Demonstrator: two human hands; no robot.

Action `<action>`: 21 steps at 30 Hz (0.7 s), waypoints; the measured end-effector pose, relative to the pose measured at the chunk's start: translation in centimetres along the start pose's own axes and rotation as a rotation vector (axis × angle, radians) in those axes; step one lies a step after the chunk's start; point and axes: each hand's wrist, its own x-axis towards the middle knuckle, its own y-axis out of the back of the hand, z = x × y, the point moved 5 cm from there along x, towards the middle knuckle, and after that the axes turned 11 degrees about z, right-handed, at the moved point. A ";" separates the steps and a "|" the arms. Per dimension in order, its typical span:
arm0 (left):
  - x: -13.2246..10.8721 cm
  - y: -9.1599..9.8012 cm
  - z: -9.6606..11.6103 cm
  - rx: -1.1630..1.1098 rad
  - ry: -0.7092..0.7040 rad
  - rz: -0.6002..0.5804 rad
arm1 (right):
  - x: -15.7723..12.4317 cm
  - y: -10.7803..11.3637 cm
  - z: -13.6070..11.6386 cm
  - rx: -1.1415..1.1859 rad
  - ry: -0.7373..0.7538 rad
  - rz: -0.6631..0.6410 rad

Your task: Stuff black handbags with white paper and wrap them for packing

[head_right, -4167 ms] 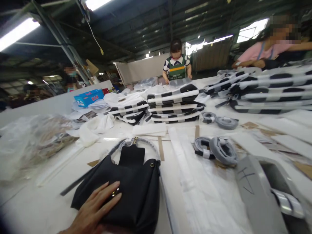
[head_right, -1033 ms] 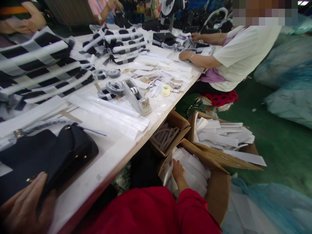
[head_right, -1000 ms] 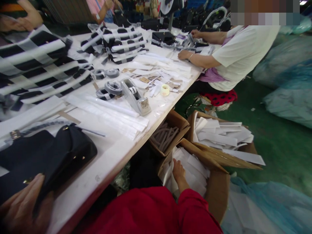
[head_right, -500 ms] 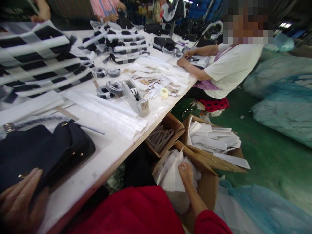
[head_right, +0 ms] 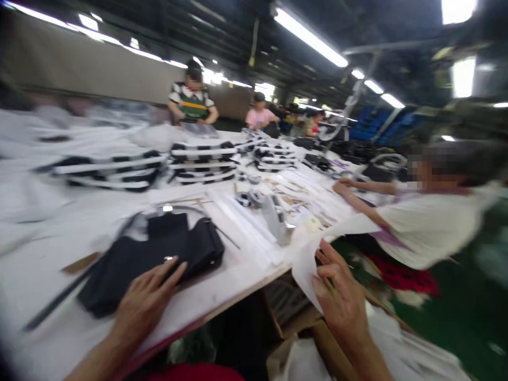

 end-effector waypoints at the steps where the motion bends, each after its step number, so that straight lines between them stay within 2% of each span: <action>1: 0.3 0.4 0.3 0.034 -0.011 -0.033 | 1.5 -2.9 -2.6 0.053 0.158 -0.105; 3: 0.5 0.3 0.0 0.076 0.048 -0.094 | 3.2 -9.1 -7.6 0.141 0.435 -0.318; 6: 0.2 -0.3 0.0 0.071 0.078 -0.163 | 2.2 -17.7 -13.7 0.218 0.703 -0.609; 8: -0.1 -0.4 0.3 0.056 0.099 -0.181 | 0.1 -22.3 -15.6 0.233 0.805 -0.761; 11: -0.3 -0.4 0.6 0.020 0.139 -0.208 | -3.2 -27.2 -15.6 0.205 0.848 -0.933; 13: -0.5 -0.2 0.6 -0.012 0.132 -0.219 | -4.6 -28.9 -14.7 0.185 0.804 -0.981; 15: -0.9 0.6 0.4 -0.035 0.101 -0.194 | -5.3 -29.5 -13.9 0.184 0.760 -0.979; 17: -1.4 2.1 -0.4 -0.017 0.090 -0.128 | -5.5 -29.3 -13.5 0.207 0.747 -0.966; 21: -2.1 5.2 -3.0 0.076 0.163 -0.037 | -5.1 -28.4 -13.5 0.268 0.720 -0.967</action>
